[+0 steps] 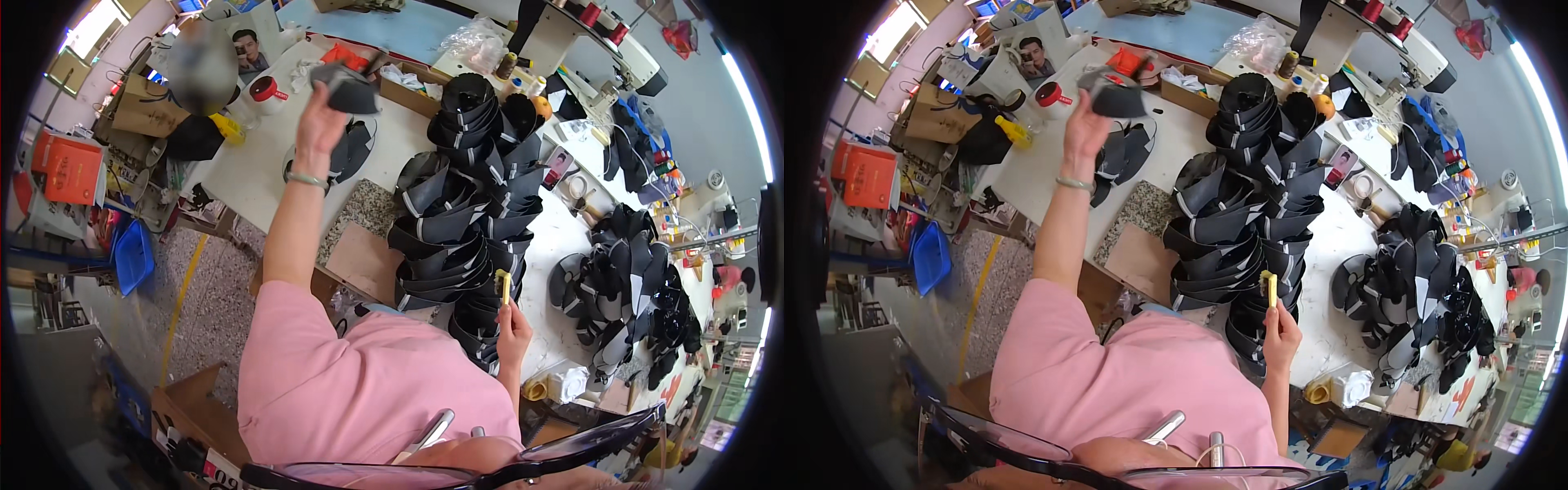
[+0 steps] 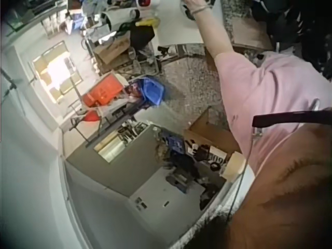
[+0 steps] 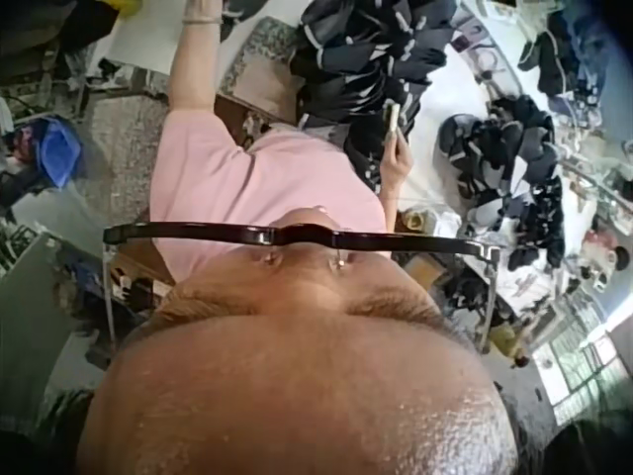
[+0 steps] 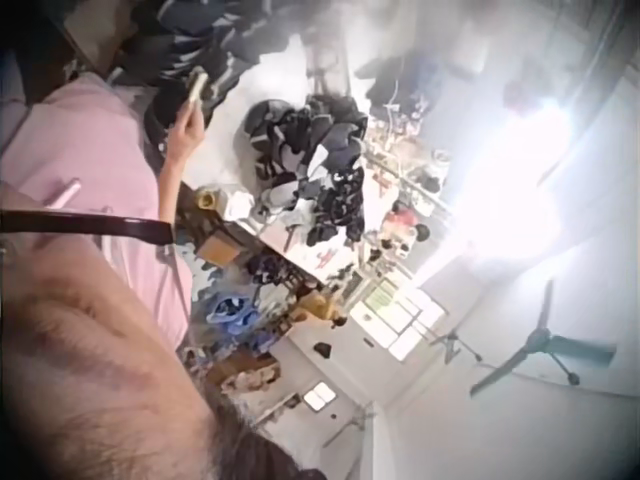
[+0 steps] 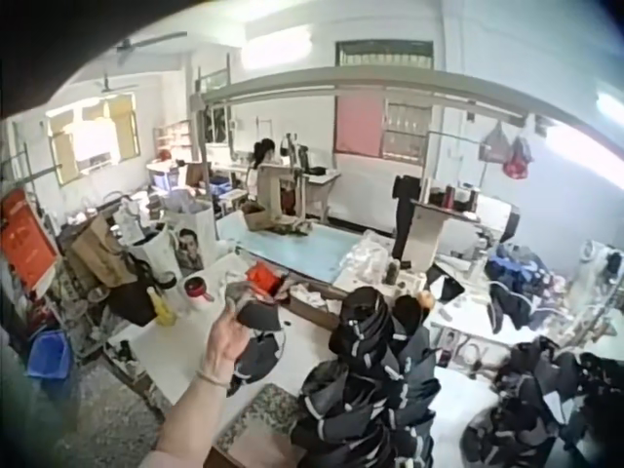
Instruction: The person applies adhesive to shoe upper components using a brush and presses the glued edges by hand before setting each piece aside.
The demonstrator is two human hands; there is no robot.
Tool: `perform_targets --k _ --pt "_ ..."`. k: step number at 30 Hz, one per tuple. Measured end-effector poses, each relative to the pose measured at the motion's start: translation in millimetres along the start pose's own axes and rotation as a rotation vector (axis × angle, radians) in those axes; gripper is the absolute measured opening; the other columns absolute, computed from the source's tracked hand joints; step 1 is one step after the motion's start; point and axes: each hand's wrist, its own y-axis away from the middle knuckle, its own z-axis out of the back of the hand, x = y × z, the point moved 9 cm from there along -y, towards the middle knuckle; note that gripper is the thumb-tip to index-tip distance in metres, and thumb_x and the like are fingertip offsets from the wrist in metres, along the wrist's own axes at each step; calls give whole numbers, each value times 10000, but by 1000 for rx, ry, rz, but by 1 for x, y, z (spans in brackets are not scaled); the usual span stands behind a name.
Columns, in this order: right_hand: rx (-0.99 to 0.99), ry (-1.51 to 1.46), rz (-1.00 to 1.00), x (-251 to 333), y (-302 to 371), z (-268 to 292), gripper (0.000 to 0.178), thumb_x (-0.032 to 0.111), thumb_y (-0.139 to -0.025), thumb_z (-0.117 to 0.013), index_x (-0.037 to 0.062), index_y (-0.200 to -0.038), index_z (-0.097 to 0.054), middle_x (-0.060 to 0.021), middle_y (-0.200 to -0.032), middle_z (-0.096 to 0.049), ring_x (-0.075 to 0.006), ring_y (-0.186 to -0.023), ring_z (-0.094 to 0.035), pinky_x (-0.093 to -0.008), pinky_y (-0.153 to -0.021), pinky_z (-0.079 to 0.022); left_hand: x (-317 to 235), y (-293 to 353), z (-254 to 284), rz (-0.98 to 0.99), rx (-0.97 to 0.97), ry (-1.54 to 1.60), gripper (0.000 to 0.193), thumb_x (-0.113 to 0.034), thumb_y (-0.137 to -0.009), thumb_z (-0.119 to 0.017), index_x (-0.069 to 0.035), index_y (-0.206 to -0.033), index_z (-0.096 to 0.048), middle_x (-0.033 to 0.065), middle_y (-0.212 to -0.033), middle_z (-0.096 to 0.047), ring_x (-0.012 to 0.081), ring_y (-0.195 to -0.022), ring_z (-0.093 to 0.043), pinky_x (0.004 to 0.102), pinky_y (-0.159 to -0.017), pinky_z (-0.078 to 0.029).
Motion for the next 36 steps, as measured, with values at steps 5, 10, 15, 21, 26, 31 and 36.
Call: perform_targets --k 5,10,15,21,26,31,36 --pt "34 30 -35 -6 -1 -5 270 143 -919 -595 12 -1151 -640 13 -671 -549 -45 -611 -486 -203 -542 -378 -32 -1 148 -205 -440 -197 454 -289 -954 -523 12 -1284 -446 135 -1298 -514 266 -1238 -449 417 -1080 -326" --pt "39 103 -12 -4 -7 -2 269 137 -910 -598 15 -1147 -640 -9 -660 -547 -58 -592 -484 -219 -537 -388 6 70 226 60 -892 -214 471 -282 -935 -561 -23 -1312 -449 136 -1287 -500 251 -1233 -422 368 -989 -382" --pt "11 115 -48 -13 -8 2 276 135 -913 -595 11 -1156 -634 -8 -668 -560 -56 -586 -472 -220 -543 -398 108 122 156 471 -330 -1063 486 -313 -881 -613 -41 -1275 -529 134 -1306 -524 258 -1186 -500 369 -929 -429" --pt "59 128 61 1 -2 -4 268 134 -903 -613 6 -1137 -638 -20 -665 -559 -64 -571 -472 -225 -526 -380 175 94 105 -286 315 -2279 481 -391 -805 -653 -11 -1097 -617 184 -1101 -631 325 -990 -610 402 -875 -453" --pt "-8 93 -28 -16 18 13 272 130 -899 -616 16 -1145 -638 -24 -650 -550 -64 -569 -473 -226 -527 -379 186 79 115 384 218 -2066 410 -388 -773 -677 -41 -989 -644 208 -976 -653 360 -906 -620 416 -800 -479" --pt "-60 -147 -249 -47 34 20 296 113 -890 -624 -2 -1163 -625 7 -713 -577 -42 -612 -481 -202 -556 -385 164 92 28 288 -79 -1086 329 -265 -857 -681 18 -997 -587 98 -899 -653 215 -814 -640 324 -750 -499" --pt "-55 -318 -139 29 -2 13 380 82 -814 -697 27 -1181 -613 28 -837 -563 -21 -678 -473 -184 -613 -391 208 170 -57 624 -125 -616 337 -244 -856 -695 -16 -1060 -554 66 -964 -632 167 -883 -627 310 -798 -519"
